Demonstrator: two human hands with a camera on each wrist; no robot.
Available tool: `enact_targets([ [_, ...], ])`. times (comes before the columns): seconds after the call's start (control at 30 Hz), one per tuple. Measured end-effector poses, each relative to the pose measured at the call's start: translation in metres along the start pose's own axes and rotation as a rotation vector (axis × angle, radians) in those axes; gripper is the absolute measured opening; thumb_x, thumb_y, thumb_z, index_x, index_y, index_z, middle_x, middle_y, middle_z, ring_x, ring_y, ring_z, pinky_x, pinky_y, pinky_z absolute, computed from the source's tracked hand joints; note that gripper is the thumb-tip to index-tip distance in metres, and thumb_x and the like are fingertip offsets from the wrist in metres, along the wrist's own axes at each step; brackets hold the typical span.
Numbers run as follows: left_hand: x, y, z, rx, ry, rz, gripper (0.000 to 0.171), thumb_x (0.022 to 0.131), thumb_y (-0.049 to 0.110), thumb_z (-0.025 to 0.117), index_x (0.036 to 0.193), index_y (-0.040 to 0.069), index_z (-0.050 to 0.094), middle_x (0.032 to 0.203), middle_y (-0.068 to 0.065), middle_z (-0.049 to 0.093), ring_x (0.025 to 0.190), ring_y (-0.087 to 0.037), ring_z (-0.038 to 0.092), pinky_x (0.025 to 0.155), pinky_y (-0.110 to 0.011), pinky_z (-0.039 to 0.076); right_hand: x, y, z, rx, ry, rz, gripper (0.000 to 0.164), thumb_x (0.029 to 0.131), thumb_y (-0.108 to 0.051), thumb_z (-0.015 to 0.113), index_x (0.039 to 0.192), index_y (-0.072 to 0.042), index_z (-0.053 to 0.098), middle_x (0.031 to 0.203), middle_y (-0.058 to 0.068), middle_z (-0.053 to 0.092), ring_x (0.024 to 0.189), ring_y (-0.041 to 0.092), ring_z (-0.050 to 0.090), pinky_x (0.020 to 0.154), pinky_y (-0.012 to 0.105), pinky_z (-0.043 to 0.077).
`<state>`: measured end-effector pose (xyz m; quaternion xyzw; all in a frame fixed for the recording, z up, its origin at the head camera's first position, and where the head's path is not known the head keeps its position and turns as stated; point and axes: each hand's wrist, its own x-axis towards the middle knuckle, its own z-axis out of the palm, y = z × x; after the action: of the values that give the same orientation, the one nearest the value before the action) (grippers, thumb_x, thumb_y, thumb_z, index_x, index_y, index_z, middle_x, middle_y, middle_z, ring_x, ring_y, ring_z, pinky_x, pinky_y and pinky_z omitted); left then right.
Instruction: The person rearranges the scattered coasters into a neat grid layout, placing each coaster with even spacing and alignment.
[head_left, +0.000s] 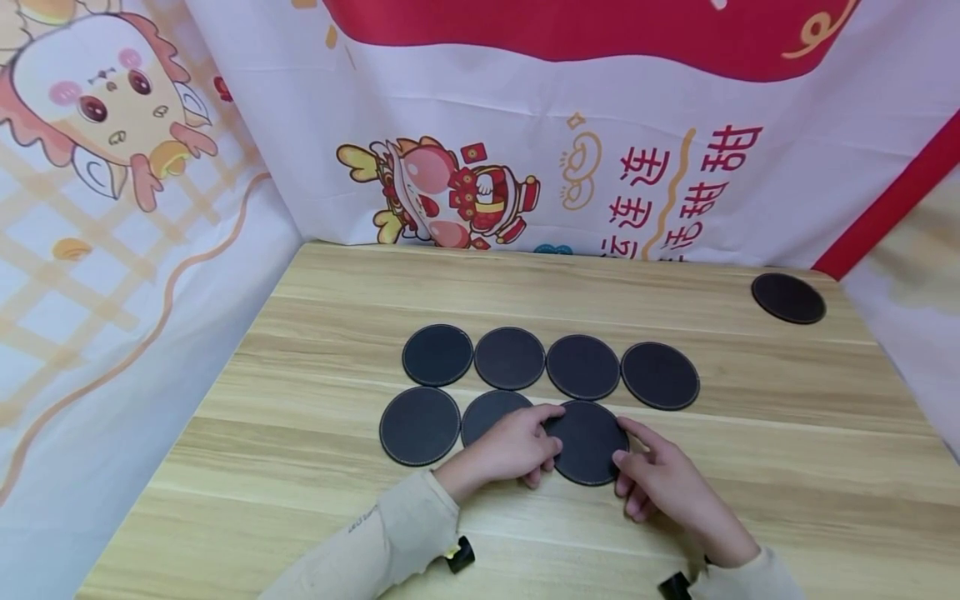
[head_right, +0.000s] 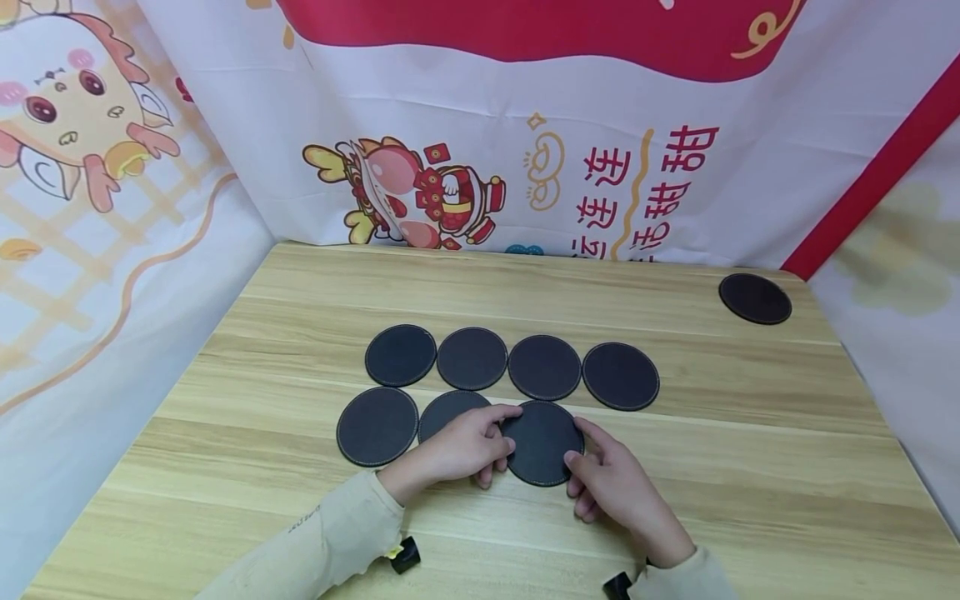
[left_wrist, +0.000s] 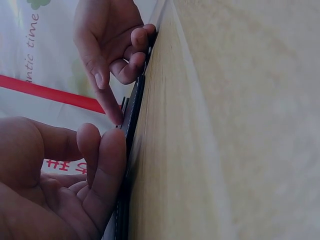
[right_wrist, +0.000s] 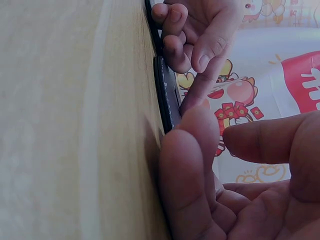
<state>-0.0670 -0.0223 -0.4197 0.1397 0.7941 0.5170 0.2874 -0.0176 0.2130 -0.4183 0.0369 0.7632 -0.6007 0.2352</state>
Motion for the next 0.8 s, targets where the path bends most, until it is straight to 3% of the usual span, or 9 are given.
enact_targets([
  [0.8, 0.0005, 0.0015, -0.0015, -0.032, 0.006, 0.004, 0.052, 0.099, 0.004, 0.059, 0.149, 0.002, 0.047, 0.065, -0.009, 0.064, 0.043, -0.016, 0.057, 0.047, -0.030, 0.053, -0.0012, -0.0016, 0.0007, -0.013, -0.005, -0.009, 0.062, 0.104, -0.008, 0.049, 0.158, 0.002, 0.021, 0.070, 0.013, 0.062, 0.051, 0.022, 0.059, 0.049, 0.038, 0.056],
])
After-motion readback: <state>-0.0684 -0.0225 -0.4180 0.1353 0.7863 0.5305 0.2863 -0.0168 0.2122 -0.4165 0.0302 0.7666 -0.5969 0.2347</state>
